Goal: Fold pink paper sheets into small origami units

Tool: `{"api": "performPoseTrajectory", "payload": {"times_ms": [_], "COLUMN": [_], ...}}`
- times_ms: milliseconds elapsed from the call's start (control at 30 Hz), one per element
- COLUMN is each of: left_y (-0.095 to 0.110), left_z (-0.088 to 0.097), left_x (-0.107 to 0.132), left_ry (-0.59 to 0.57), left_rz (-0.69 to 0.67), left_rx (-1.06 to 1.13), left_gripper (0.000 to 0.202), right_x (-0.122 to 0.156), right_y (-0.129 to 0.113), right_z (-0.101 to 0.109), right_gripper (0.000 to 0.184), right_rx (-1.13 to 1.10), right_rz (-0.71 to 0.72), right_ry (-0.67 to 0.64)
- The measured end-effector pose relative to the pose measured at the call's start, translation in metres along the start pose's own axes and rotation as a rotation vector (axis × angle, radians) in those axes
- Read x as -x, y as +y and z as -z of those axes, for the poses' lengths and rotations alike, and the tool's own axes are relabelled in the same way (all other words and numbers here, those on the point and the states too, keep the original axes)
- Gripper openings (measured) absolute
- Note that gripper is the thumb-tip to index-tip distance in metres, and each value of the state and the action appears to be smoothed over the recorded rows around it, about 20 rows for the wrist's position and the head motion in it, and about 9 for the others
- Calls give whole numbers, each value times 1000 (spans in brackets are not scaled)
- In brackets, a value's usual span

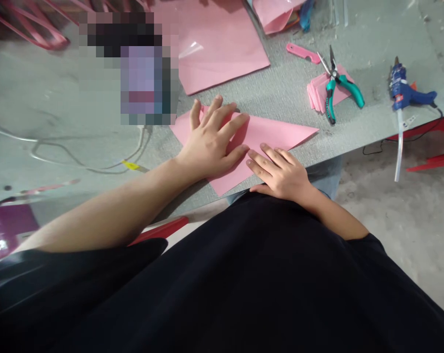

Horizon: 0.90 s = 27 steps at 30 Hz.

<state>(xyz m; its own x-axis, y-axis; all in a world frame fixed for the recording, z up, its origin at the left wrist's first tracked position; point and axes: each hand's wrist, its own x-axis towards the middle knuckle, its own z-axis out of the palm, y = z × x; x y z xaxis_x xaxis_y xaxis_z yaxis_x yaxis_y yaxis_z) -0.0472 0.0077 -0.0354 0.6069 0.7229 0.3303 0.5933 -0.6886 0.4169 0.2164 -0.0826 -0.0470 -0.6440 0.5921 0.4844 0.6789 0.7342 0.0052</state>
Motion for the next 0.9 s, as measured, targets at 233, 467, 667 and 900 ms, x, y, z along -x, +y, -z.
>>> {"api": "performPoseTrajectory", "payload": {"times_ms": [233, 467, 667, 900], "left_y": [1, 3, 1, 1], "left_z": [4, 8, 5, 4], "left_x": [1, -1, 0, -2], "left_ry": [-14, -49, -26, -93], "left_rz": [-5, 5, -25, -73], "left_rx": [3, 6, -5, 3], "left_gripper": [78, 76, 81, 67], "right_x": [2, 1, 2, -2], "right_y": [1, 0, 0, -1], "right_z": [-1, 0, 0, 5], "right_gripper": [71, 71, 72, 75], "right_rx": [-62, -41, -65, -30], "right_rz": [-18, -8, -27, 0], "right_ry": [-46, -25, -67, -61]}}
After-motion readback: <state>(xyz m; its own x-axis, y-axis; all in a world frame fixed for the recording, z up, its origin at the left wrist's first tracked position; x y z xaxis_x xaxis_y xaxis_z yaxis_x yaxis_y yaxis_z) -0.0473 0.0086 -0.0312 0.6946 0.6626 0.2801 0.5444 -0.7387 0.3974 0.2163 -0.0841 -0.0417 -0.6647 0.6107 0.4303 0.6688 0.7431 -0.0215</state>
